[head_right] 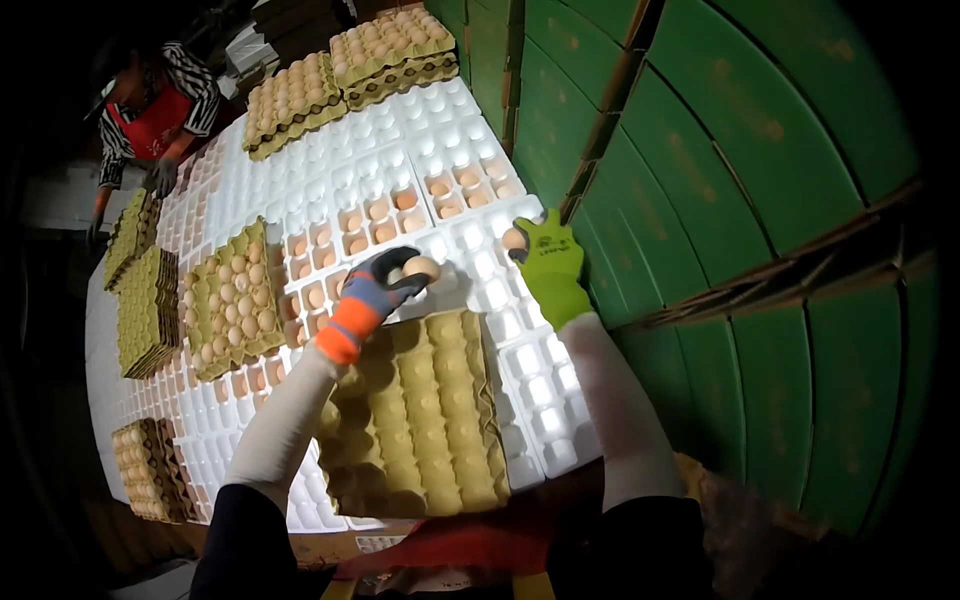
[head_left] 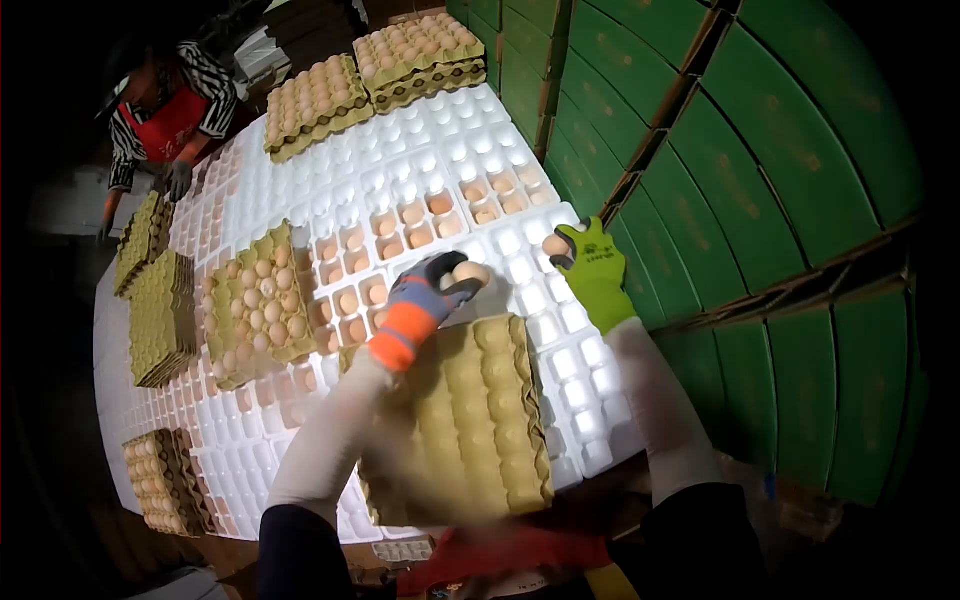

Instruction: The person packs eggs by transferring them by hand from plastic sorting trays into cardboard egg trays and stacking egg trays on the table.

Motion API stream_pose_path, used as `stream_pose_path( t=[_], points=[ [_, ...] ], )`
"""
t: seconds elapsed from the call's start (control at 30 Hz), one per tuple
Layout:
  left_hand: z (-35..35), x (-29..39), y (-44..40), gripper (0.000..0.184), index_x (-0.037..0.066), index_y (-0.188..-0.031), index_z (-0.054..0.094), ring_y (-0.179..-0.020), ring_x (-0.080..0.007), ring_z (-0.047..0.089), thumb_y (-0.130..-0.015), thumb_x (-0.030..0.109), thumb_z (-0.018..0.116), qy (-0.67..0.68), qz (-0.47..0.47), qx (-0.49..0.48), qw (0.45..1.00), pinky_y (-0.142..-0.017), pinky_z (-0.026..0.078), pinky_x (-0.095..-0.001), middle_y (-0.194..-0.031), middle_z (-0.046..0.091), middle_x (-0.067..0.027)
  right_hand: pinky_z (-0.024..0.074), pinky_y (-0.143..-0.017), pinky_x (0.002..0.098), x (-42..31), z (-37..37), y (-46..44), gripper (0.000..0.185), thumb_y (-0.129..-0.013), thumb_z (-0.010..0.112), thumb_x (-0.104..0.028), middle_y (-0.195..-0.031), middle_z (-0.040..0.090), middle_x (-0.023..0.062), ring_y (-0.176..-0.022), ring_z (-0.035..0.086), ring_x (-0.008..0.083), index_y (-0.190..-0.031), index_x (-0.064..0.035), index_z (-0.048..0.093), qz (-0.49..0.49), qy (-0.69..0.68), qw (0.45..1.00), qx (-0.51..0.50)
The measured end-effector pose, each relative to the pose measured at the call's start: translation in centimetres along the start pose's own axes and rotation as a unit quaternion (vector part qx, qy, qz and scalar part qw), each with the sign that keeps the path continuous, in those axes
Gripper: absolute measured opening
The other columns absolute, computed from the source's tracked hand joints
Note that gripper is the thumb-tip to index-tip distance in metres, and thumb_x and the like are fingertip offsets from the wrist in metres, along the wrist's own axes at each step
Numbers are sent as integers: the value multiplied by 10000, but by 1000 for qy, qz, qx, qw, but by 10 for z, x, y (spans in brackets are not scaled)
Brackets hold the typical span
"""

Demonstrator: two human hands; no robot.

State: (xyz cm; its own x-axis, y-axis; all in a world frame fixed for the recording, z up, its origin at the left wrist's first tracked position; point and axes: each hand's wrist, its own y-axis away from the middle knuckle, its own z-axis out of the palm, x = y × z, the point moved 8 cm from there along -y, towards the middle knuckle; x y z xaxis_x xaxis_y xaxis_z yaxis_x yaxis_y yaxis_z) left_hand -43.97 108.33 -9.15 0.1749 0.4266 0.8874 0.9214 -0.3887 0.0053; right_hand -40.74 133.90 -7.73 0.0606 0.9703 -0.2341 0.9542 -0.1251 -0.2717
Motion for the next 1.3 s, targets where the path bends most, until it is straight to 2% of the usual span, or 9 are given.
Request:
stream_pose_path(
  t=[0.2,0.3,0.53,0.67,0.77,0.93,1.03,1.13,1.3],
  points=[
    [81,4,-103,406,167,-1184,623,-955,-325,633,-819,334,681,-387,26,-54,920,-817,510,-404,-1083,633,-106,523,-742,424,7,63,-62,395,-871,586,-190,-1125,500,107,-948,570,324,-1259,-266,588,6,277,950,-142],
    [87,12,-107,440,170,-1222,596,-986,-328,623,-811,293,692,-323,13,-48,945,-844,505,-402,-1097,616,-125,524,-810,414,0,34,-51,444,-881,555,-220,-1189,535,107,-1087,567,297,-1322,-268,531,-15,-92,995,-18],
    [116,10,-77,546,178,-1316,517,-1118,-330,557,-794,154,677,-278,80,-115,950,-939,471,-408,-1264,546,-129,490,-869,390,19,49,-40,372,-902,580,-276,-1192,584,81,-1120,559,272,-1248,-140,576,-4,-377,924,67],
    [118,9,-69,620,179,-1381,469,-1164,-343,537,-796,134,668,-255,146,-101,951,-995,432,-419,-1349,519,-138,423,-919,408,12,67,-28,288,-870,583,-200,-1145,601,63,-1069,543,289,-1149,-141,626,-111,26,993,8],
    [78,18,-76,548,150,-1381,487,-1118,-317,577,-858,111,644,-188,118,-99,970,-948,468,-400,-1302,564,-140,421,-899,442,9,36,-24,290,-845,575,-123,-1128,600,106,-1013,544,330,-1130,-110,631,-123,-102,977,144],
    [-54,34,14,390,13,-1334,535,-1117,-103,560,-947,50,576,96,0,4,995,-985,425,-254,-1272,605,-34,500,-750,360,-21,-27,40,267,-856,638,-50,-1011,637,151,-869,623,280,-1122,-43,641,-51,-409,907,89],
    [-134,-9,118,344,11,-1300,560,-1109,-106,564,-964,80,565,-1,-55,182,982,-962,433,-252,-1220,635,-52,507,-672,327,-46,-21,115,446,-820,731,-114,-997,637,130,-769,629,226,-1237,-41,591,71,-378,905,-182],
    [-141,-57,247,341,33,-1265,593,-949,-85,594,-946,151,618,-90,-262,273,921,-810,495,-244,-1139,662,-53,519,-672,317,-87,-43,175,647,-774,787,-169,-1012,639,138,-745,621,231,-1345,-44,509,-8,-261,947,-188],
    [-55,-55,335,618,13,-1374,468,-1318,-372,400,-826,174,705,-108,-192,250,943,-1091,338,-425,-1374,470,-223,510,-683,311,-78,-21,223,695,-748,775,-79,-1098,590,93,-777,620,214,-1367,-17,465,68,-442,889,-98]
  ],
)
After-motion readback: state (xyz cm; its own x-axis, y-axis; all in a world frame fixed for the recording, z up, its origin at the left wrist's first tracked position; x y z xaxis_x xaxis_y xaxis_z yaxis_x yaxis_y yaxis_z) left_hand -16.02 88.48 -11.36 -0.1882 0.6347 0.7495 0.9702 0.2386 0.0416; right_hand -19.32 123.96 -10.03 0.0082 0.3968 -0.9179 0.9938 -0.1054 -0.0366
